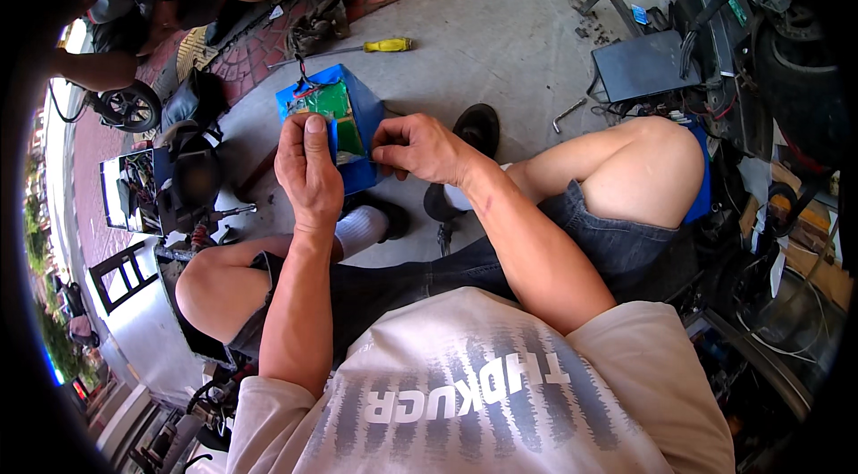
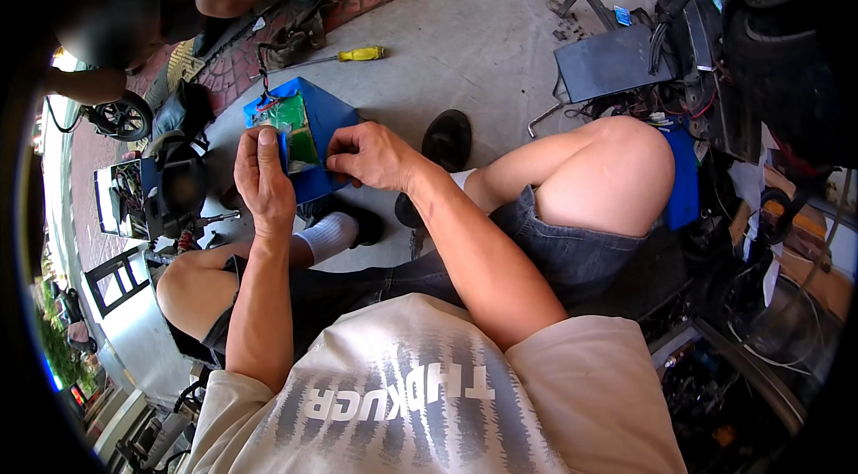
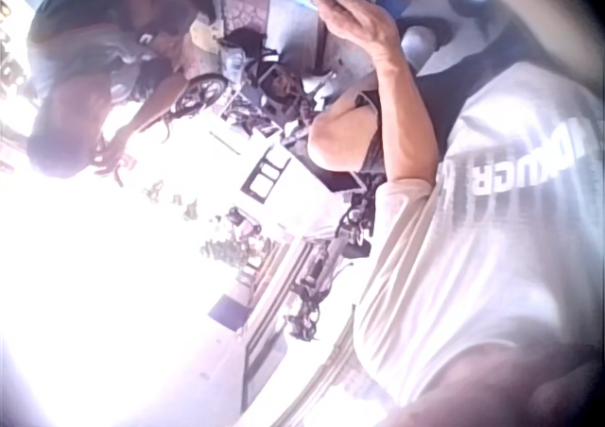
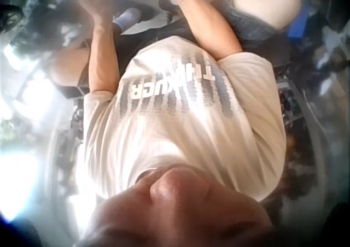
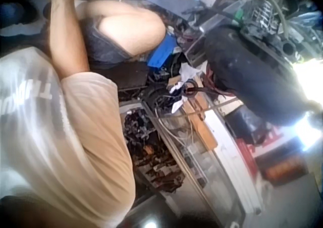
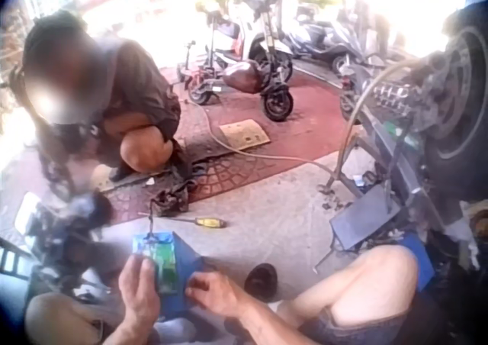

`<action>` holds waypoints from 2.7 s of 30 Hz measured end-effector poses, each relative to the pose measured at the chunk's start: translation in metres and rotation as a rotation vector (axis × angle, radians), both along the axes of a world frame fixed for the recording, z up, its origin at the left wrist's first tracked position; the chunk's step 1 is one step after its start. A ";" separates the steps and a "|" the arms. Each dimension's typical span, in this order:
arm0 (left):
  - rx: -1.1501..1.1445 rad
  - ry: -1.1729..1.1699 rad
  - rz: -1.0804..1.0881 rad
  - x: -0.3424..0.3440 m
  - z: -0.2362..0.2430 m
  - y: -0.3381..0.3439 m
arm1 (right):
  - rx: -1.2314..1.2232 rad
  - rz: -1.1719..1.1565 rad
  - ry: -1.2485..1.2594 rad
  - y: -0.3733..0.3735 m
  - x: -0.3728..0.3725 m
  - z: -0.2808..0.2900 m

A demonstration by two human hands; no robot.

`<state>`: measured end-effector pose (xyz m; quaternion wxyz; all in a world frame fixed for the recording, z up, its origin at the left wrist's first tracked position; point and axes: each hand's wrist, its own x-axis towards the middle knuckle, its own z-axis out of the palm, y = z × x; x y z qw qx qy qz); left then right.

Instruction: The person removes blue tape and a protective outer casing from a battery pack using a box cutter and their hands, eventually prying the two halves of the shell apart to reveal the cells and internal wiring.

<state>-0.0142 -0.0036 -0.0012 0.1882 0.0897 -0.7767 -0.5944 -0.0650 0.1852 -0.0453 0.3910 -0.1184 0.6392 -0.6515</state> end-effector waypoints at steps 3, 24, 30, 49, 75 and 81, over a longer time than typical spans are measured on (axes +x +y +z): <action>0.014 -0.001 -0.012 -0.002 -0.006 -0.007 | 0.010 0.005 0.023 0.001 0.005 0.000; 0.265 -0.157 -0.243 -0.004 0.010 -0.022 | 0.099 -0.122 0.188 0.007 0.037 0.012; -0.066 -0.204 -0.328 -0.006 0.029 -0.018 | 0.177 -0.202 0.302 0.001 0.048 0.009; -1.080 -0.026 -0.831 0.000 0.065 -0.024 | 0.128 -0.263 0.325 0.000 0.052 0.004; -0.772 0.044 -0.891 -0.013 0.041 -0.042 | 0.099 -0.279 0.245 0.001 0.069 0.005; -0.705 0.030 -0.964 -0.017 0.044 -0.045 | 0.115 -0.186 0.227 -0.002 0.072 -0.001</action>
